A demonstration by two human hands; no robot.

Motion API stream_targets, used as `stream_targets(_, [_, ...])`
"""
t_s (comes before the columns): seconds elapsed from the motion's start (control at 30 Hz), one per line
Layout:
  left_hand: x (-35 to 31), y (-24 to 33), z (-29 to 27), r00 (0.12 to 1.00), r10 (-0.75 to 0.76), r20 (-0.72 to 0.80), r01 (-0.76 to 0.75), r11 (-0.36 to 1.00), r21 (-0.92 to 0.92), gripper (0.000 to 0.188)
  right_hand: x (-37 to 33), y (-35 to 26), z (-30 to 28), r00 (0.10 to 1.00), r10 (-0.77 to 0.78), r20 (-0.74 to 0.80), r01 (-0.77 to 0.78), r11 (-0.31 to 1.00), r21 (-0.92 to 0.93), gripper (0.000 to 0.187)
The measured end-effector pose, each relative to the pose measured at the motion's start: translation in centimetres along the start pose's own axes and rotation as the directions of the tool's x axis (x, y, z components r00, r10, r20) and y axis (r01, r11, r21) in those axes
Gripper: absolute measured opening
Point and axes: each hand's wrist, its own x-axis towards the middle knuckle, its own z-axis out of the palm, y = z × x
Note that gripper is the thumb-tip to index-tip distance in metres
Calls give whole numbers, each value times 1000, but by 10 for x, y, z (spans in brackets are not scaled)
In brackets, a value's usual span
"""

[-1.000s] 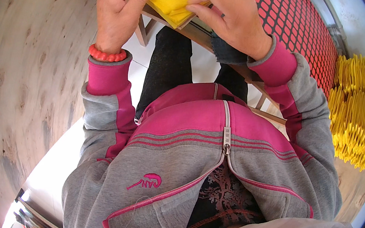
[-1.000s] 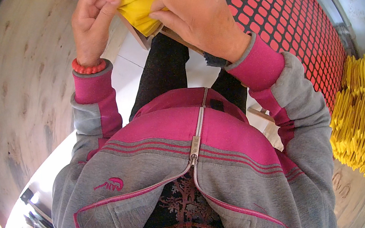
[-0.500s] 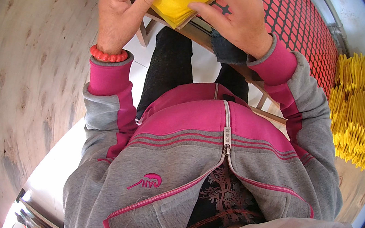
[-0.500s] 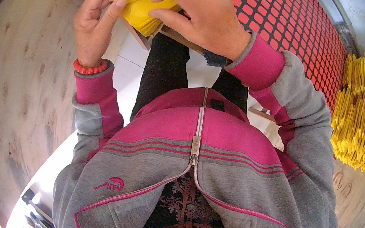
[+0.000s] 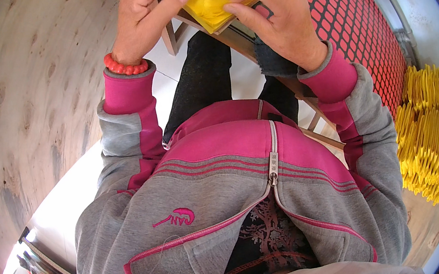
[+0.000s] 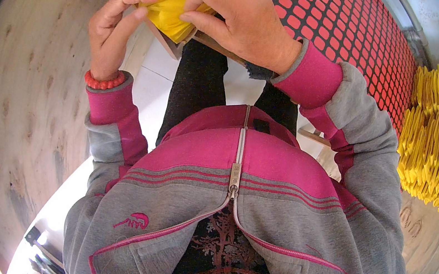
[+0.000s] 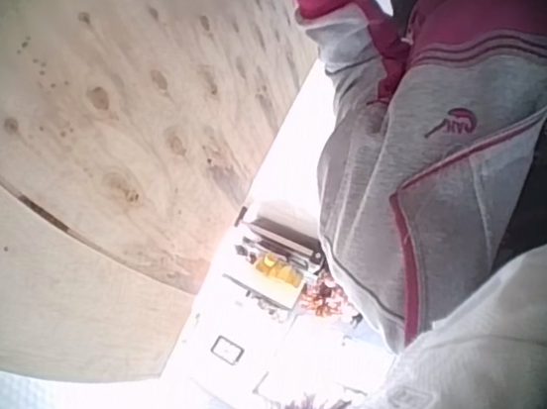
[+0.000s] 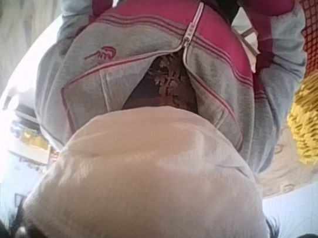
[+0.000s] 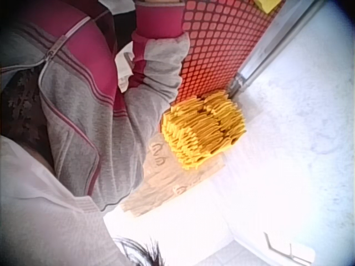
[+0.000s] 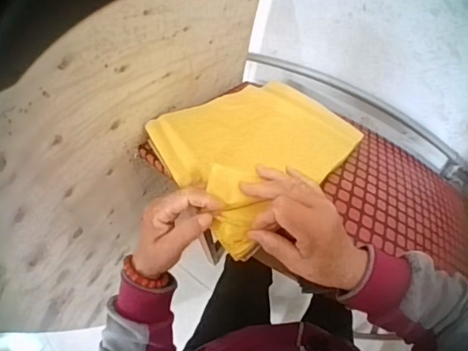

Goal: The person folds yellow cloths on a patterned table, aligning edges and pressing creases. The person stacks the folded cloths on the table and continues folding additional pieces.

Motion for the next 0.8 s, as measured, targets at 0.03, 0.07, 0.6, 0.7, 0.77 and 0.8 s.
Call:
stream_targets(0.03, [2, 2, -1, 999, 20, 26, -21, 999, 24, 10, -1, 1, 0, 1000, 16, 11, -16, 1000, 3, 21])
stream_targets(0.07, [3, 4, -2, 998, 41, 52, -43, 998, 48, 10, -1, 1, 0, 999, 31, 21, -32, 999, 6, 22])
stream_targets(0.6, [-3, -6, 12, 965, -225, -137, 195, 960, -201, 8, 1, -6, -5, 993, 34, 113, -27, 997, -68, 16])
stream_targets(0.7, [-4, -6, 5, 984, -159, -83, 151, 984, -93, 8, 2, -3, -2, 999, -7, 36, 8, 1000, -19, 18])
stream_targets(0.77, [-5, -6, 0, 992, -116, -46, 115, 993, -33, 11, 2, -2, -2, 999, 19, 49, -20, 1000, 14, 20])
stream_targets(0.8, [-5, -7, -1, 994, -101, -39, 100, 994, -32, 13, 2, -2, -3, 998, 33, 56, -35, 999, 30, 21])
